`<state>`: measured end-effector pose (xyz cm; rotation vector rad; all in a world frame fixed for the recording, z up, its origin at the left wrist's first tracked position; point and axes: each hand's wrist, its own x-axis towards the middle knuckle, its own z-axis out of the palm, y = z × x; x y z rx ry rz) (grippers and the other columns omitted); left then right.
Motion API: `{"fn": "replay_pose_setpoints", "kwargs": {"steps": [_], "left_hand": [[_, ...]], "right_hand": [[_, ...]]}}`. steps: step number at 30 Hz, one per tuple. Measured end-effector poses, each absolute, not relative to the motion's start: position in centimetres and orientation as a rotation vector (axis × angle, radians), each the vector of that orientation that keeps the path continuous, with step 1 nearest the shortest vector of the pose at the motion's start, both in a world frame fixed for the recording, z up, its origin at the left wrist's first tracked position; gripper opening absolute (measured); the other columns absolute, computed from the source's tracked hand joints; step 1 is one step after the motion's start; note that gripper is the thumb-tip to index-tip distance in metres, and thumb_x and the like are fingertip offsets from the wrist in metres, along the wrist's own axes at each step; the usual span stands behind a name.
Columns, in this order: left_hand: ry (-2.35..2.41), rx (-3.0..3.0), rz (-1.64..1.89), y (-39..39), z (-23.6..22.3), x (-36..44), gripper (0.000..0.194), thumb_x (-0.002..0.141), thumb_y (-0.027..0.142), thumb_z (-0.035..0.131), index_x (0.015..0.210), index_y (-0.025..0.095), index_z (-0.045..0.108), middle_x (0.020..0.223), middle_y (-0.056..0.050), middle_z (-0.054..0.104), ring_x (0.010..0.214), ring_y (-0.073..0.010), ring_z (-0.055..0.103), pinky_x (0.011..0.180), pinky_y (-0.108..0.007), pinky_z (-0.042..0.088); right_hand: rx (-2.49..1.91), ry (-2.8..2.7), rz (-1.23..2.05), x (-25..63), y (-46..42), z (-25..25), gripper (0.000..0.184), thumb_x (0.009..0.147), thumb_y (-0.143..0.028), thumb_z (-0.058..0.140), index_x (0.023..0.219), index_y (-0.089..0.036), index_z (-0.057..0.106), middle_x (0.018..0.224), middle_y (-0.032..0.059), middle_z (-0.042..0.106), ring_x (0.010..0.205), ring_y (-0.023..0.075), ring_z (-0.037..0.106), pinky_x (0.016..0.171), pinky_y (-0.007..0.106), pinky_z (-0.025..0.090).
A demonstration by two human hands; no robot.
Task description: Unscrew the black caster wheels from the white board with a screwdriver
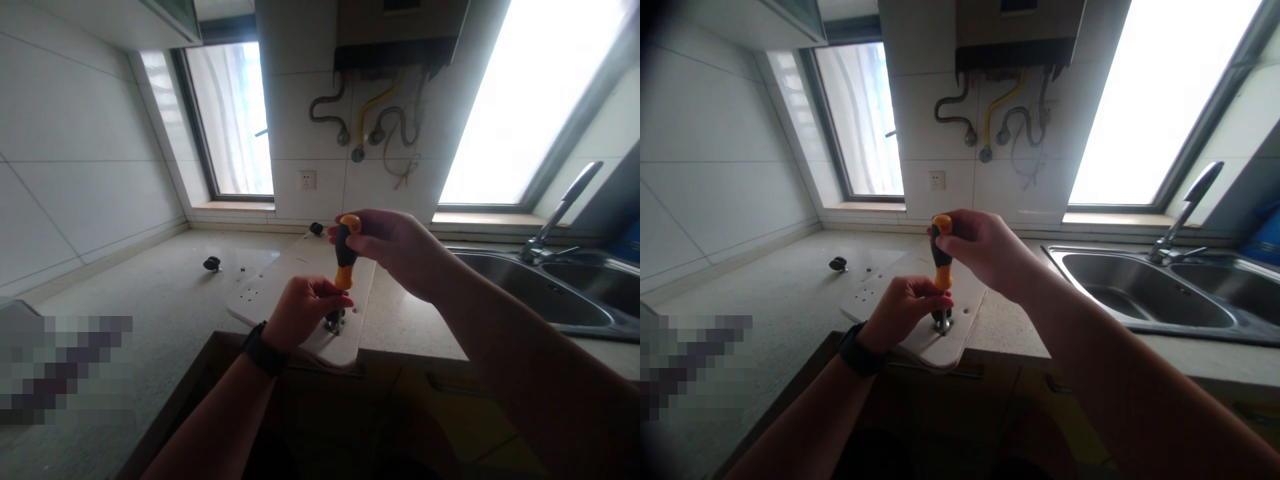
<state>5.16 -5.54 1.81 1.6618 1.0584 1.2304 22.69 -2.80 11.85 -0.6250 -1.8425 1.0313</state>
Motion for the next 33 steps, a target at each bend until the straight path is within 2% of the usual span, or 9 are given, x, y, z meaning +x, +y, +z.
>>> {"fn": "replay_pose_setpoints", "kwargs": {"steps": [5,9,12,16,21,24,28,31,33], "left_hand": [[1.124,1.713,1.254,-5.3,1.5,5.7,0.032,0.078,0.042,0.083,0.079,0.014,0.068,0.071,-0.001,0.070,0.063,-0.0116,0.061,0.059,-0.025,0.047],[1.177,1.767,1.288,-5.1,1.2,5.8,0.033,0.080,0.044,0.081,0.084,0.016,0.063,0.071,0.002,0.064,0.061,-0.0104,0.056,0.057,-0.024,0.044],[1.118,1.810,1.251,-5.2,1.4,5.3,0.034,0.083,0.044,0.079,0.099,0.017,0.068,0.093,-0.005,0.074,0.082,-0.0162,0.067,0.075,-0.030,0.053],[0.853,1.741,1.174,-5.6,1.9,4.9,0.029,0.096,0.036,0.065,0.119,0.019,0.070,0.118,-0.009,0.075,0.110,-0.0208,0.069,0.098,-0.037,0.052],[0.830,1.633,1.147,-5.8,2.2,4.8,0.019,0.091,0.030,0.072,0.101,0.014,0.076,0.100,-0.009,0.080,0.094,-0.0206,0.074,0.090,-0.035,0.055],[0.863,1.714,1.134,-5.9,2.2,4.7,0.018,0.090,0.031,0.073,0.097,0.016,0.077,0.095,-0.008,0.079,0.090,-0.0200,0.073,0.085,-0.034,0.055],[0.936,1.725,1.170,-5.7,2.2,4.6,0.020,0.086,0.035,0.077,0.092,0.015,0.077,0.089,-0.007,0.077,0.080,-0.0177,0.069,0.077,-0.032,0.053],[0.970,1.681,1.213,-5.5,2.1,4.7,0.023,0.081,0.034,0.081,0.083,0.014,0.072,0.079,-0.004,0.073,0.070,-0.0142,0.064,0.068,-0.029,0.050],[0.971,1.656,1.242,-5.4,2.1,5.0,0.027,0.078,0.034,0.084,0.077,0.014,0.066,0.073,-0.001,0.069,0.065,-0.0121,0.060,0.064,-0.027,0.048]], "right_hand": [[-0.728,-1.832,0.885,22.2,-2.8,11.2,0.035,0.068,-0.028,0.087,0.095,-0.018,0.068,0.081,0.0012,0.070,0.076,0.0176,0.068,0.069,0.035,0.060],[-0.671,-1.723,0.976,22.0,-2.6,10.9,0.039,0.066,-0.024,0.087,0.099,-0.017,0.069,0.092,0.0042,0.074,0.082,0.0186,0.072,0.077,0.037,0.063],[-0.651,-1.756,0.962,22.1,-2.3,10.8,0.036,0.072,-0.023,0.082,0.105,-0.015,0.069,0.098,0.0066,0.074,0.088,0.0187,0.072,0.085,0.039,0.063],[-0.583,-1.796,1.003,22.3,-2.3,10.8,0.036,0.075,-0.022,0.078,0.108,-0.014,0.066,0.102,0.0083,0.074,0.093,0.0200,0.072,0.089,0.041,0.061],[-0.655,-1.847,0.824,22.2,-3.3,11.1,0.025,0.071,-0.019,0.080,0.090,-0.017,0.063,0.087,0.0014,0.069,0.077,0.0148,0.067,0.070,0.032,0.059],[-0.684,-1.850,0.799,22.2,-3.8,11.3,0.031,0.063,-0.020,0.087,0.080,-0.018,0.061,0.074,-0.0024,0.064,0.066,0.0130,0.063,0.060,0.029,0.056],[-0.639,-1.750,0.997,22.4,-3.9,11.5,0.046,0.061,-0.021,0.090,0.098,-0.019,0.063,0.083,0.0025,0.072,0.078,0.0206,0.071,0.071,0.037,0.061],[-0.539,-1.805,1.143,22.5,-3.8,11.5,0.036,0.077,-0.024,0.078,0.110,-0.019,0.063,0.101,0.0062,0.072,0.096,0.0217,0.070,0.088,0.042,0.059],[-0.537,-1.881,1.112,22.5,-3.8,11.4,0.033,0.084,-0.027,0.070,0.116,-0.020,0.065,0.106,0.0058,0.069,0.100,0.0205,0.068,0.092,0.042,0.057]]}}
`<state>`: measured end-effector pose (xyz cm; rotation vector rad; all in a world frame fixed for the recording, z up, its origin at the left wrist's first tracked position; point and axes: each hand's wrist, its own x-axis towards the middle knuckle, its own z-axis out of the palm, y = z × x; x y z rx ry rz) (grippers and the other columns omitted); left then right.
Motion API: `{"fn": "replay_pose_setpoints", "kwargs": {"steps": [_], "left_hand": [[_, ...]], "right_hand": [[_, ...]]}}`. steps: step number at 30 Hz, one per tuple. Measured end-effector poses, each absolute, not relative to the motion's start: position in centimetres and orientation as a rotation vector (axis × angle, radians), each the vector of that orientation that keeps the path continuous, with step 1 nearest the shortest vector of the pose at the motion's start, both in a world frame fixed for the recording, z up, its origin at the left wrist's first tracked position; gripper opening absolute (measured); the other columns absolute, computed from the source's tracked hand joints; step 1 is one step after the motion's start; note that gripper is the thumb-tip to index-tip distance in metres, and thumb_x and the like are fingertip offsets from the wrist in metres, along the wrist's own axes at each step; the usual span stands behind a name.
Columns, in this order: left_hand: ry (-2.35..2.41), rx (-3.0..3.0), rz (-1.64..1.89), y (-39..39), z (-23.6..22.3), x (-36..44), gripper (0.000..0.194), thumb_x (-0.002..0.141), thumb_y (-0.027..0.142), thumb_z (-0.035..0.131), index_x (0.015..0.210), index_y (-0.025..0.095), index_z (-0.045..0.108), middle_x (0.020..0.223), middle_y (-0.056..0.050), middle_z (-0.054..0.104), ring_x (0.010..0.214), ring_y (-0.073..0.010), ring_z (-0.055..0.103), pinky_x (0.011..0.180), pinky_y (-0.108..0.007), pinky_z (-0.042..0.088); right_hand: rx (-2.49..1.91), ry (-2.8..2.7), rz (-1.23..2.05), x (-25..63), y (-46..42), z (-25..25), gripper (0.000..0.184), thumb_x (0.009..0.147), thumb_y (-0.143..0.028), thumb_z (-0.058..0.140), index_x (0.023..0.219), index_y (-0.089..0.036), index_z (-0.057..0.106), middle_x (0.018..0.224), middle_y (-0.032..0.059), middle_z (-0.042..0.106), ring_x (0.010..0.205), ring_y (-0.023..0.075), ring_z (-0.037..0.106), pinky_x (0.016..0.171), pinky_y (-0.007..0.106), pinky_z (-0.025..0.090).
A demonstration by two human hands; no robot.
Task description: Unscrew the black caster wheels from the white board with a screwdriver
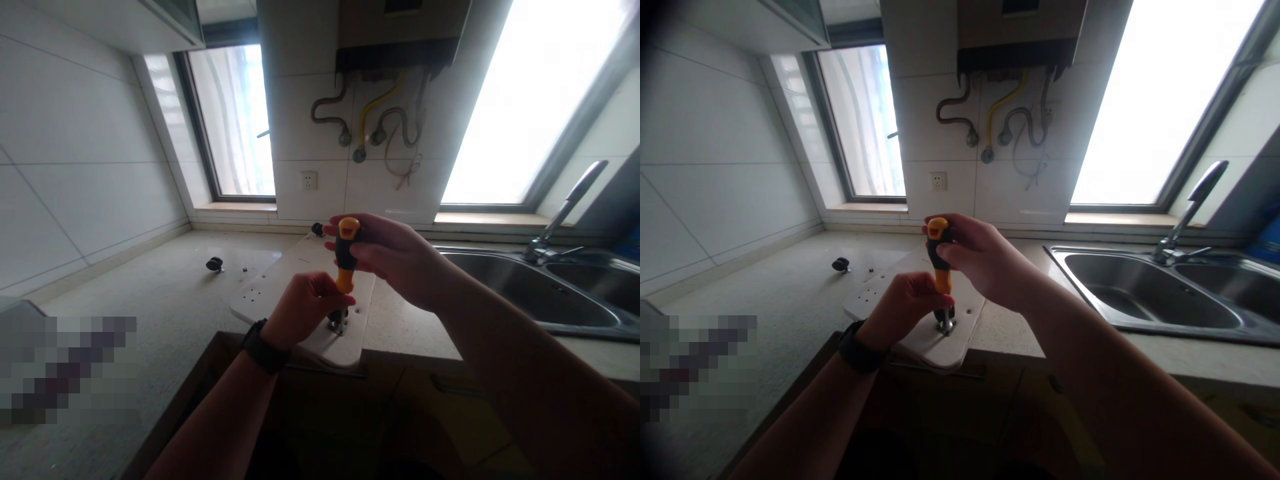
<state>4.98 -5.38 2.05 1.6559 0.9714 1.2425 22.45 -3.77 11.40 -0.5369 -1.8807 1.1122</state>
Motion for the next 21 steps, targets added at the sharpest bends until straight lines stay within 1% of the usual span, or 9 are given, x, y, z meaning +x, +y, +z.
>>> {"fn": "replay_pose_setpoints", "kwargs": {"steps": [2,4,6,8,10,12,14,18,21], "left_hand": [[0.973,1.649,1.262,-5.3,2.0,5.3,0.032,0.075,0.036,0.086,0.075,0.014,0.062,0.070,0.001,0.065,0.062,-0.0106,0.056,0.060,-0.025,0.045],[0.997,1.663,1.266,-5.3,2.1,5.6,0.035,0.076,0.039,0.085,0.076,0.015,0.060,0.068,0.002,0.062,0.059,-0.0093,0.053,0.056,-0.024,0.043],[1.028,1.682,1.257,-5.3,2.2,5.6,0.035,0.077,0.040,0.084,0.080,0.016,0.059,0.069,0.003,0.061,0.058,-0.0091,0.052,0.055,-0.024,0.043],[1.044,1.729,1.232,-5.3,2.4,5.5,0.033,0.079,0.040,0.083,0.088,0.016,0.062,0.077,0.001,0.065,0.065,-0.0109,0.057,0.061,-0.025,0.047],[1.022,1.794,1.206,-5.4,2.5,5.3,0.030,0.084,0.039,0.079,0.099,0.017,0.066,0.091,-0.003,0.071,0.079,-0.0143,0.064,0.072,-0.029,0.051],[0.952,1.843,1.179,-5.4,2.4,5.2,0.025,0.090,0.035,0.072,0.109,0.018,0.070,0.105,-0.006,0.075,0.094,-0.0173,0.068,0.087,-0.033,0.052],[0.873,1.814,1.159,-5.4,2.3,5.2,0.024,0.094,0.032,0.067,0.113,0.018,0.072,0.110,-0.007,0.076,0.102,-0.0189,0.069,0.095,-0.035,0.051],[0.864,1.631,1.156,-5.3,2.0,5.4,0.024,0.088,0.032,0.074,0.104,0.014,0.077,0.097,-0.009,0.079,0.090,-0.0191,0.073,0.088,-0.034,0.055],[0.921,1.612,1.186,-5.2,2.0,5.3,0.022,0.082,0.032,0.081,0.092,0.013,0.078,0.086,-0.007,0.078,0.077,-0.0160,0.069,0.076,-0.030,0.053]], "right_hand": [[-0.630,-1.941,0.978,22.4,-3.7,11.3,0.037,0.084,-0.033,0.072,0.119,-0.022,0.067,0.101,0.0040,0.066,0.095,0.0193,0.066,0.085,0.039,0.058],[-0.718,-1.940,0.882,22.2,-3.6,11.2,0.046,0.076,-0.037,0.081,0.118,-0.024,0.067,0.092,0.0019,0.065,0.085,0.0180,0.064,0.074,0.036,0.058],[-0.729,-1.844,0.916,22.1,-3.4,11.1,0.054,0.065,-0.033,0.090,0.111,-0.022,0.066,0.087,0.0007,0.065,0.078,0.0175,0.065,0.066,0.034,0.058],[-0.692,-1.742,0.983,22.2,-3.2,11.1,0.054,0.059,-0.025,0.092,0.104,-0.019,0.064,0.088,0.0020,0.069,0.078,0.0189,0.068,0.067,0.034,0.060],[-0.638,-1.730,1.036,22.4,-2.9,11.1,0.047,0.063,-0.022,0.090,0.102,-0.017,0.064,0.094,0.0048,0.072,0.086,0.0207,0.071,0.077,0.037,0.062],[-0.554,-1.784,1.107,22.7,-2.8,11.0,0.040,0.073,-0.023,0.083,0.108,-0.017,0.065,0.103,0.0065,0.073,0.094,0.0208,0.072,0.087,0.040,0.062],[-0.485,-1.826,1.157,23.0,-2.6,11.0,0.039,0.079,-0.023,0.077,0.115,-0.018,0.064,0.111,0.0065,0.071,0.097,0.0200,0.072,0.092,0.040,0.060],[-0.593,-1.904,1.026,23.0,-2.7,11.0,0.054,0.081,-0.028,0.075,0.131,-0.019,0.058,0.109,0.0072,0.068,0.100,0.0214,0.069,0.088,0.041,0.060],[-0.727,-1.927,0.810,22.8,-3.0,11.1,0.061,0.072,-0.034,0.084,0.127,-0.017,0.063,0.100,0.0066,0.067,0.084,0.0200,0.067,0.075,0.040,0.060]]}}
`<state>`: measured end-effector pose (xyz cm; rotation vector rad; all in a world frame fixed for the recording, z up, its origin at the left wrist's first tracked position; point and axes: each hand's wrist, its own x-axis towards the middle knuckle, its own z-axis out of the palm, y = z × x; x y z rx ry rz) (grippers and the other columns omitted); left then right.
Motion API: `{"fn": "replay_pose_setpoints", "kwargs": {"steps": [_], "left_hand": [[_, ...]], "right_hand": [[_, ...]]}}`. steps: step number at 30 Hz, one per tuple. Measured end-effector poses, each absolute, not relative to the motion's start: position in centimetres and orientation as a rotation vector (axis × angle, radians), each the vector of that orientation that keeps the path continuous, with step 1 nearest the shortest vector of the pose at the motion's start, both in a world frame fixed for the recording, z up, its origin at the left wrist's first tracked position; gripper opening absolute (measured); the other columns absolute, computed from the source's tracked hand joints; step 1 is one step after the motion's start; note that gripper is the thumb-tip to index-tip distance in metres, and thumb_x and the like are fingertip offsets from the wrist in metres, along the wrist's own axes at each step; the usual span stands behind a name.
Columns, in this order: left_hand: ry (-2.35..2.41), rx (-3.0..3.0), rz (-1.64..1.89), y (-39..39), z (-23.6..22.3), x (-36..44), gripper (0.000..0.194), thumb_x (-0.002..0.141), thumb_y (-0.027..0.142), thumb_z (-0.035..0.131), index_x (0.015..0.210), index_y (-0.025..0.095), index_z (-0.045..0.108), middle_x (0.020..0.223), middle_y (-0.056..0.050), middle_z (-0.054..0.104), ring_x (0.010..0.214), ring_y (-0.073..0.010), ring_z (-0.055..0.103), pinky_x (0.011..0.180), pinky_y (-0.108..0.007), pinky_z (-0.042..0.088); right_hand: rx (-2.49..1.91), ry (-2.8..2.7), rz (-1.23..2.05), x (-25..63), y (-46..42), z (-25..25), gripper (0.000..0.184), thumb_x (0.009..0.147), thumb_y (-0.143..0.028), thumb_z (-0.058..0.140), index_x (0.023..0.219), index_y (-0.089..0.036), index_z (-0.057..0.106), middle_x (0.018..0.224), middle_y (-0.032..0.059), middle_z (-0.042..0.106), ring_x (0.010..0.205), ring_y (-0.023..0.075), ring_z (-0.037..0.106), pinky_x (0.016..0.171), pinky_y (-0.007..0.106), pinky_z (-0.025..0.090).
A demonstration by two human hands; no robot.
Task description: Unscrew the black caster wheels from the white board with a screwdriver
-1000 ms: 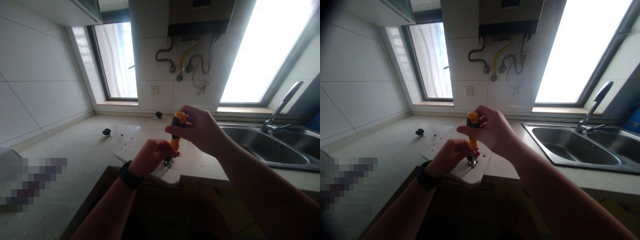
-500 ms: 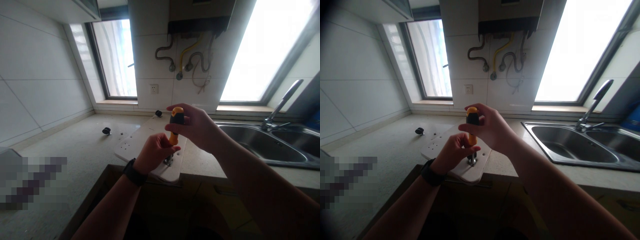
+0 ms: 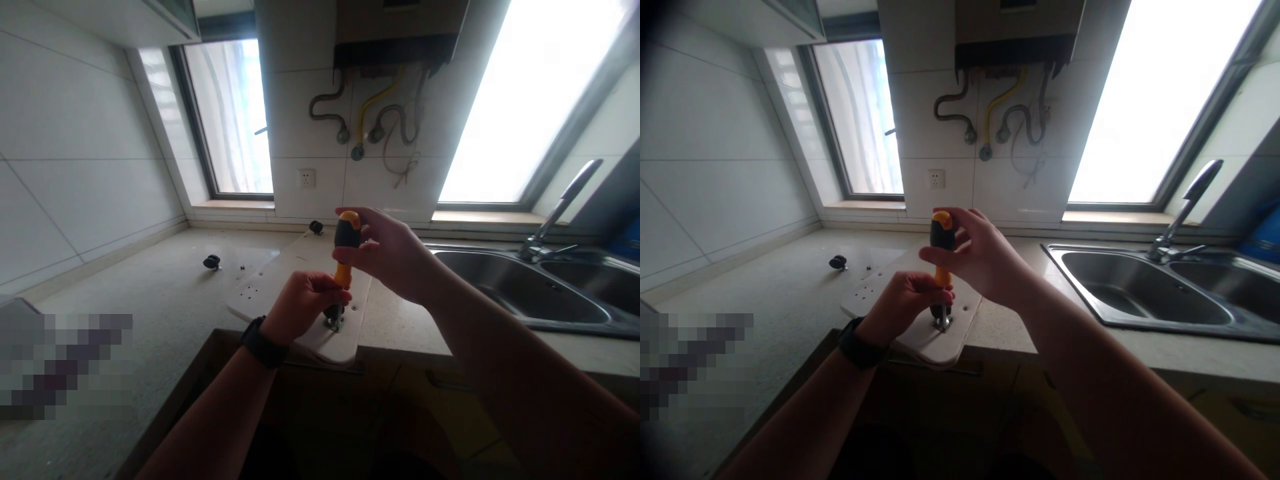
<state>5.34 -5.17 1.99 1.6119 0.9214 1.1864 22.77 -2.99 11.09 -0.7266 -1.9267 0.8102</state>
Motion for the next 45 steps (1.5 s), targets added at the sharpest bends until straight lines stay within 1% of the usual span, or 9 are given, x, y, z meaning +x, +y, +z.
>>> {"fn": "replay_pose_setpoints", "kwargs": {"steps": [4,9,15,18,24,29,35,41,45], "left_hand": [[0.957,1.603,1.213,-5.1,2.0,5.3,0.027,0.077,0.037,0.085,0.081,0.013,0.074,0.075,-0.003,0.073,0.067,-0.0124,0.063,0.066,-0.026,0.049],[0.984,1.587,1.256,-4.9,1.6,5.6,0.037,0.071,0.041,0.089,0.081,0.014,0.067,0.073,-0.001,0.068,0.062,-0.0113,0.060,0.061,-0.026,0.048],[1.037,1.671,1.327,-5.0,1.7,6.1,0.039,0.068,0.042,0.090,0.076,0.016,0.062,0.067,0.004,0.061,0.057,-0.0085,0.051,0.056,-0.024,0.043],[1.064,1.736,1.280,-5.3,1.9,5.8,0.040,0.071,0.043,0.089,0.094,0.017,0.071,0.083,-0.001,0.072,0.071,-0.0131,0.063,0.066,-0.027,0.051],[0.906,1.739,1.157,-5.4,1.5,4.9,0.031,0.092,0.037,0.070,0.118,0.020,0.075,0.120,-0.008,0.076,0.109,-0.0213,0.070,0.098,-0.039,0.052],[0.935,1.609,1.174,-5.4,1.6,5.1,0.027,0.085,0.035,0.078,0.104,0.016,0.079,0.099,-0.009,0.080,0.092,-0.0200,0.073,0.091,-0.037,0.055],[0.996,1.658,1.255,-5.3,1.6,5.7,0.030,0.074,0.039,0.087,0.079,0.014,0.071,0.072,-0.001,0.071,0.063,-0.0114,0.062,0.062,-0.026,0.050],[1.128,1.706,1.307,-5.3,1.6,5.7,0.037,0.070,0.042,0.089,0.079,0.015,0.065,0.071,0.001,0.067,0.062,-0.0104,0.058,0.059,-0.024,0.048],[1.039,1.805,1.190,-5.7,1.9,5.1,0.031,0.085,0.041,0.077,0.105,0.017,0.074,0.101,-0.006,0.077,0.089,-0.0170,0.070,0.082,-0.031,0.055]], "right_hand": [[-0.694,-1.828,0.875,22.6,-3.1,11.0,0.047,0.068,-0.025,0.084,0.111,-0.017,0.067,0.089,0.0034,0.069,0.078,0.0191,0.068,0.071,0.038,0.060],[-0.576,-1.781,1.058,22.6,-3.3,11.1,0.035,0.075,-0.019,0.070,0.109,-0.018,0.061,0.105,0.0073,0.070,0.093,0.0207,0.068,0.086,0.041,0.057],[-0.735,-1.868,0.844,22.4,-3.1,11.3,0.042,0.070,-0.029,0.083,0.107,-0.021,0.066,0.084,-0.0003,0.062,0.077,0.0158,0.060,0.065,0.032,0.053],[-0.661,-1.747,1.026,22.5,-2.8,11.2,0.054,0.062,-0.023,0.089,0.109,-0.020,0.063,0.089,0.0015,0.069,0.081,0.0178,0.067,0.072,0.036,0.060],[-0.573,-1.744,1.136,22.9,-2.5,10.9,0.043,0.075,-0.020,0.080,0.114,-0.018,0.062,0.105,0.0070,0.074,0.099,0.0210,0.071,0.093,0.044,0.059],[-0.610,-1.882,0.961,22.5,-3.1,11.3,0.036,0.080,-0.021,0.069,0.116,-0.018,0.064,0.107,0.0065,0.068,0.096,0.0192,0.067,0.084,0.037,0.059],[-0.683,-1.875,0.831,22.0,-3.6,11.4,0.053,0.072,-0.032,0.084,0.118,-0.024,0.060,0.084,-0.0028,0.058,0.071,0.0124,0.057,0.059,0.027,0.052],[-0.617,-1.738,0.998,21.8,-2.9,11.2,0.048,0.067,-0.026,0.087,0.104,-0.020,0.056,0.094,0.0041,0.071,0.089,0.0219,0.070,0.079,0.040,0.061],[-0.591,-1.741,1.041,21.8,-3.0,11.3,0.038,0.077,-0.021,0.074,0.112,-0.018,0.060,0.105,0.0082,0.072,0.098,0.0225,0.071,0.094,0.045,0.058]]}}
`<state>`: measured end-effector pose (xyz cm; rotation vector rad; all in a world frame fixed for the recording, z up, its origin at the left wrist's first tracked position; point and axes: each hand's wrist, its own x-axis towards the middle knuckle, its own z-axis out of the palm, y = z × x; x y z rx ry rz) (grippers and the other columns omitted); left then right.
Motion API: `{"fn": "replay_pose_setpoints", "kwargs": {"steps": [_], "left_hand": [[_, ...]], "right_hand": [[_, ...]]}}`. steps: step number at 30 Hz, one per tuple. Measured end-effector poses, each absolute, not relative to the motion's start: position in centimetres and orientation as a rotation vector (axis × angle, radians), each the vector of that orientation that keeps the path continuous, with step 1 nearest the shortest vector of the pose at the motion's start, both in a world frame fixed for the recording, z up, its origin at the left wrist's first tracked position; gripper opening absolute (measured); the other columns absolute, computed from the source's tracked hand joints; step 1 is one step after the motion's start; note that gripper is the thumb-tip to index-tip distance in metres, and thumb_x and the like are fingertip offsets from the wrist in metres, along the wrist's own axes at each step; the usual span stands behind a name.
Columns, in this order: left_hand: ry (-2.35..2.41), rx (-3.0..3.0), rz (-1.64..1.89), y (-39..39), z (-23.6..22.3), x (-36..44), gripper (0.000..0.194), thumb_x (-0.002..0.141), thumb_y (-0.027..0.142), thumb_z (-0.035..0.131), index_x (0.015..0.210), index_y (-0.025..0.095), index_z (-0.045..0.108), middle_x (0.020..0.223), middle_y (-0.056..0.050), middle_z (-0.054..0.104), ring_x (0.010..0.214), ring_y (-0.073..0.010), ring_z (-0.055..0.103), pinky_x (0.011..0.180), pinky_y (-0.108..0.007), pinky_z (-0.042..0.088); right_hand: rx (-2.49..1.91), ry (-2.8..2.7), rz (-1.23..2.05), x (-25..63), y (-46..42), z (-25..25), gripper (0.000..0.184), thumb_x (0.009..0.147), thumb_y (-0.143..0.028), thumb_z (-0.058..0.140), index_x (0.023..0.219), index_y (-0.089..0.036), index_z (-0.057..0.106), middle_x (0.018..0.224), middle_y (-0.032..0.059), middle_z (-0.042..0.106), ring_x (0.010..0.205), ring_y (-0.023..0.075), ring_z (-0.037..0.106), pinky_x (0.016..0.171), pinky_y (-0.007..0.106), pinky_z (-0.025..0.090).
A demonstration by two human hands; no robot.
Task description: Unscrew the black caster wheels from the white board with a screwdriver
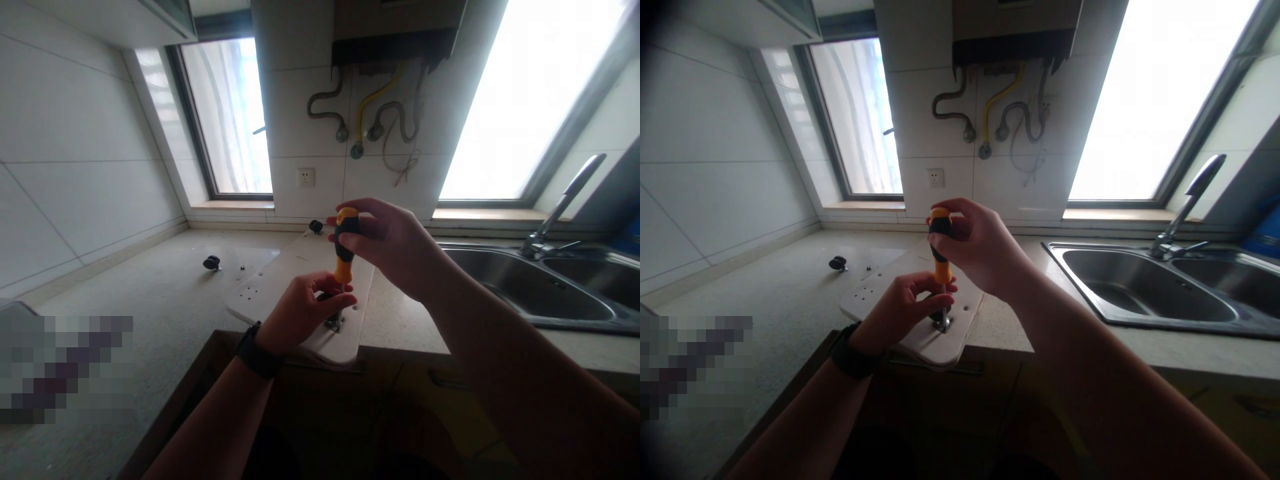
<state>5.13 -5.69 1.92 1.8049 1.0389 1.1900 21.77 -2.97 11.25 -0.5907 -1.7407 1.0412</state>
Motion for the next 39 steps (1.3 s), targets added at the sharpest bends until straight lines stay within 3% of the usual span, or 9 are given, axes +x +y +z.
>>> {"fn": "replay_pose_setpoints", "kwargs": {"steps": [5,9,13,17,20,27,30,33,39], "left_hand": [[0.905,1.706,1.145,-5.6,1.8,5.1,0.025,0.092,0.032,0.070,0.111,0.018,0.077,0.108,-0.008,0.079,0.101,-0.0205,0.072,0.096,-0.038,0.054],[0.953,1.651,1.175,-5.5,1.9,5.4,0.022,0.081,0.033,0.082,0.095,0.016,0.079,0.093,-0.007,0.080,0.085,-0.0179,0.072,0.085,-0.033,0.056],[1.018,1.659,1.273,-5.4,1.8,5.5,0.031,0.072,0.037,0.089,0.081,0.015,0.070,0.075,-0.001,0.072,0.067,-0.0123,0.064,0.065,-0.026,0.052],[1.066,1.682,1.326,-5.2,1.5,5.6,0.038,0.069,0.039,0.091,0.076,0.015,0.062,0.069,0.003,0.063,0.062,-0.0093,0.055,0.059,-0.024,0.046],[1.116,1.728,1.326,-5.1,1.5,5.5,0.040,0.070,0.043,0.089,0.080,0.016,0.062,0.073,0.002,0.062,0.064,-0.0101,0.053,0.061,-0.025,0.045],[1.088,1.917,1.177,-6.2,1.8,5.1,0.036,0.087,0.042,0.075,0.115,0.019,0.068,0.113,-0.007,0.072,0.099,-0.0199,0.066,0.086,-0.034,0.052],[0.961,1.866,1.129,-6.4,1.7,5.1,0.024,0.095,0.032,0.066,0.114,0.019,0.073,0.113,-0.007,0.075,0.101,-0.0193,0.070,0.088,-0.033,0.054],[0.966,1.806,1.172,-6.3,1.7,5.4,0.017,0.090,0.032,0.073,0.096,0.017,0.077,0.103,-0.007,0.079,0.095,-0.0193,0.072,0.085,-0.032,0.055],[1.120,1.816,1.237,-5.8,1.7,5.8,0.035,0.077,0.047,0.083,0.080,0.016,0.070,0.079,-0.003,0.074,0.071,-0.0146,0.066,0.065,-0.027,0.051]], "right_hand": [[-0.600,-1.690,1.103,21.7,-3.0,11.3,0.041,0.075,-0.017,0.063,0.115,-0.017,0.061,0.118,0.0106,0.067,0.101,0.0229,0.070,0.096,0.043,0.056],[-0.720,-1.866,0.767,21.9,-3.1,11.4,0.038,0.083,-0.035,0.069,0.119,-0.022,0.064,0.098,0.0044,0.064,0.084,0.0177,0.063,0.072,0.034,0.055],[-0.738,-1.895,0.724,21.9,-3.3,11.3,0.050,0.074,-0.037,0.082,0.117,-0.024,0.059,0.080,-0.0032,0.056,0.070,0.0130,0.054,0.057,0.027,0.047],[-0.738,-1.859,0.765,21.9,-3.2,11.3,0.044,0.067,-0.026,0.085,0.102,-0.020,0.059,0.088,0.0007,0.063,0.076,0.0155,0.061,0.063,0.030,0.053],[-0.659,-1.835,0.892,21.9,-3.4,11.3,0.046,0.072,-0.022,0.079,0.113,-0.021,0.056,0.095,0.0036,0.068,0.086,0.0197,0.067,0.074,0.036,0.057],[-0.583,-1.818,1.085,22.0,-4.1,11.5,0.068,0.069,-0.008,0.058,0.130,-0.029,0.040,0.115,0.0061,0.065,0.102,0.0232,0.068,0.081,0.038,0.058],[-0.614,-1.858,1.041,22.0,-3.9,11.5,0.054,0.070,-0.013,0.057,0.122,-0.025,0.048,0.120,0.0075,0.062,0.102,0.0230,0.066,0.082,0.038,0.055],[-0.791,-1.960,0.742,22.1,-3.7,11.3,0.040,0.079,-0.030,0.066,0.116,-0.022,0.054,0.102,0.0052,0.060,0.089,0.0204,0.060,0.073,0.037,0.051],[-0.848,-1.906,0.598,22.0,-3.5,11.1,0.049,0.075,-0.044,0.080,0.108,-0.022,0.053,0.083,-0.0016,0.055,0.071,0.0142,0.052,0.059,0.031,0.045]]}}
